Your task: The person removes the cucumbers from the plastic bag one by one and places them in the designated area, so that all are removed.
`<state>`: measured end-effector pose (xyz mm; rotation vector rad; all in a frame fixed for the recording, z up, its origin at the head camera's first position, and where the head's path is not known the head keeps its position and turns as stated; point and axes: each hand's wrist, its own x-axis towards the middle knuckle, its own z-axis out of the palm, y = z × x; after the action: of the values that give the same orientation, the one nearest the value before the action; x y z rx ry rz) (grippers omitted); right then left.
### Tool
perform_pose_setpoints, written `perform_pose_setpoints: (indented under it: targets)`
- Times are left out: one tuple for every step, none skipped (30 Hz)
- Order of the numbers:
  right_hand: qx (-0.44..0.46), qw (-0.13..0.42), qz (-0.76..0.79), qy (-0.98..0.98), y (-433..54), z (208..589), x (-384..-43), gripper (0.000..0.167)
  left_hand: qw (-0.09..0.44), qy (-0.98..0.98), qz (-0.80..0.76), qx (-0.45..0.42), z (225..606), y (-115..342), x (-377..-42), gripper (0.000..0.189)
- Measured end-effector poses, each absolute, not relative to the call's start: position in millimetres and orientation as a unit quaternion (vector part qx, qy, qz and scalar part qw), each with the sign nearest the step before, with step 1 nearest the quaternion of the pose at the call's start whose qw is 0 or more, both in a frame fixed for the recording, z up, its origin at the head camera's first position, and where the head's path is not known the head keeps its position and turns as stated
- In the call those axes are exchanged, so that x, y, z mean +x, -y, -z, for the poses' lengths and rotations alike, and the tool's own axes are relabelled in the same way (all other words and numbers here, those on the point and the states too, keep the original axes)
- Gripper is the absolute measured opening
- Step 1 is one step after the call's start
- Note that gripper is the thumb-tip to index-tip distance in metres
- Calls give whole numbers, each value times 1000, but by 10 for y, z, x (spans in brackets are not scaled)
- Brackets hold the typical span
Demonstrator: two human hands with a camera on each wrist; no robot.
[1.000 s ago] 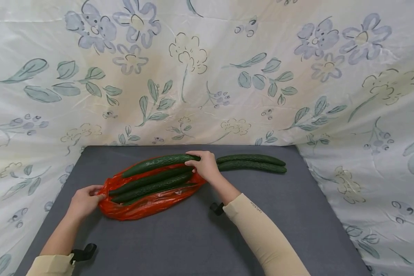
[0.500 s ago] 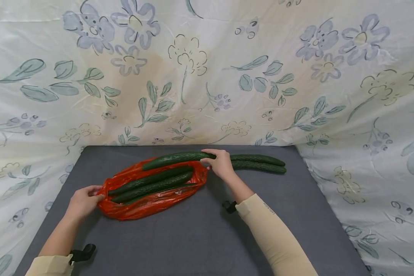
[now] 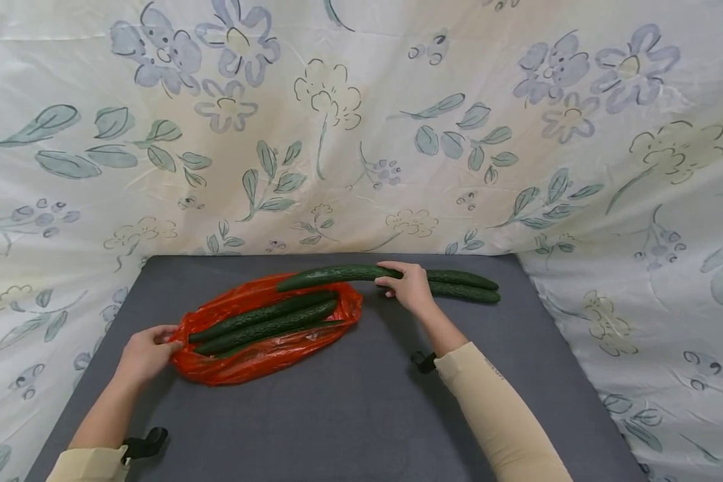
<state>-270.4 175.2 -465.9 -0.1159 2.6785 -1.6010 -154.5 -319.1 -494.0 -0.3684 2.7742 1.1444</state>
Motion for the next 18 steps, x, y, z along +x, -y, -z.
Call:
perform_pose_setpoints:
  targets:
    - [-38,8,511,-859,-1784,4672,-2703,43,58,-916,-378,-122,4947,3190,-1541,47]
    - [-38,7,511,-859,-1817,4688,-2702,43,58,-916,-378,-121,4956,3192,-1540,47]
    - [-36,7,510,-859,-1849,4701,-2699,43,57,-916,-377,-121,4964,3193,-1537,47]
    - [-34,8,510,-860,-1878,4711,-2696,43,57,-917,-377,-120,4969,3199,-1533,47]
    - [-31,9,509,-860,-1908,4720,-2693,43,57,-916,-377,-121,4969,3203,-1528,47]
    - [-29,9,509,-860,-1940,4730,-2689,43,57,-916,-378,-120,4972,3208,-1525,47]
    - [-26,11,509,-861,-1973,4740,-2685,44,56,-917,-377,-119,4974,3211,-1520,47]
    - [-24,13,509,-860,-2008,4750,-2681,44,56,-917,-378,-118,4977,3216,-1517,47]
    - [-22,15,509,-861,-2043,4758,-2677,44,56,-917,-378,-118,4978,3217,-1512,47]
    - [-22,16,509,-860,-2081,4769,-2674,44,54,-917,-378,-119,4986,3216,-1506,47]
    - [-21,16,510,-860,-2120,4779,-2670,44,53,-916,-378,-120,4990,3213,-1499,47]
    - [-20,16,510,-860,-2160,4789,-2666,43,53,-917,-377,-120,4995,3211,-1493,47]
    - [-19,15,512,-859,-2199,4797,-2663,43,52,-916,-378,-122,4999,3209,-1487,48]
    - [-17,13,513,-858,-2236,4806,-2659,42,52,-916,-379,-123,5003,3208,-1483,48]
    - [-15,12,512,-859,-2272,4813,-2656,42,51,-915,-380,-124,5003,3203,-1475,48]
    - [-15,11,512,-859,-2305,4819,-2651,42,50,-915,-380,-125,5008,3203,-1468,48]
    - [-15,10,510,-860,-2336,4825,-2648,42,49,-915,-380,-125,5011,3201,-1460,48]
    - [-15,10,506,-862,-2365,4830,-2646,43,48,-915,-380,-124,5016,3201,-1452,48]
